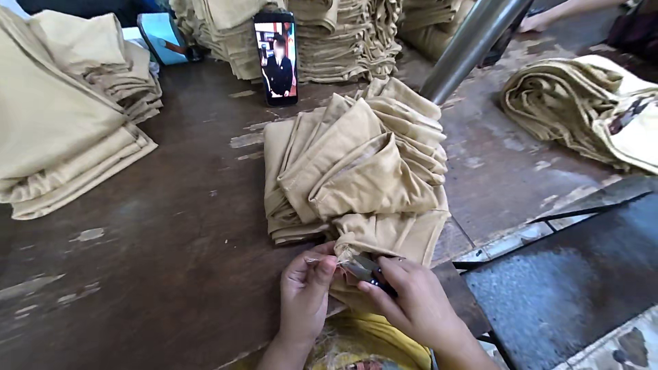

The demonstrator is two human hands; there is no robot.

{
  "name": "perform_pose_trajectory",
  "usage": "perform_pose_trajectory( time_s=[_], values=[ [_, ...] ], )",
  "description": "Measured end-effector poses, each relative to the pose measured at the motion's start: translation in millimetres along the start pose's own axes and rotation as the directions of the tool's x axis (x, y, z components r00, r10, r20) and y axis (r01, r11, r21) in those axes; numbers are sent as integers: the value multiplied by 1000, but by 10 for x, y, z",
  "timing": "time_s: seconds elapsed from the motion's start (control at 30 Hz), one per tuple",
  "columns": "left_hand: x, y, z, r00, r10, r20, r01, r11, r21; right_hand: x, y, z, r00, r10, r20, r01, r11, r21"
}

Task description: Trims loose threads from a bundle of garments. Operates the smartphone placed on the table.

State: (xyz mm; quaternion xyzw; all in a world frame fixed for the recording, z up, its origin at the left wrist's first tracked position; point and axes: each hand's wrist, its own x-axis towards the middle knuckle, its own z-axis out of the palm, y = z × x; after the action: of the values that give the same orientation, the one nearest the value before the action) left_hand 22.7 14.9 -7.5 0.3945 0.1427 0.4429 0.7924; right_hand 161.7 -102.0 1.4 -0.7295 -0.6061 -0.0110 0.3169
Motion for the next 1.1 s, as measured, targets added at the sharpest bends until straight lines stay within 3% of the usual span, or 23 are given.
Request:
perform_pose_trajectory(
  time_s=[0.33, 0.8, 1.1],
  values=[
    [-17, -24, -29, 997, -27, 70, 27, 1000, 2, 61, -73, 123, 995, 23, -93, -27, 999, -41],
    [-13, -36, -57, 993, 18, 115, -27, 997, 78, 112, -50, 124, 995, 22, -101, -23, 1000, -10],
    [-16, -20, -43, 999, -19, 29, 15, 992, 127, 161, -11, 102, 997, 50, -66, -47, 998, 45]
  ],
)
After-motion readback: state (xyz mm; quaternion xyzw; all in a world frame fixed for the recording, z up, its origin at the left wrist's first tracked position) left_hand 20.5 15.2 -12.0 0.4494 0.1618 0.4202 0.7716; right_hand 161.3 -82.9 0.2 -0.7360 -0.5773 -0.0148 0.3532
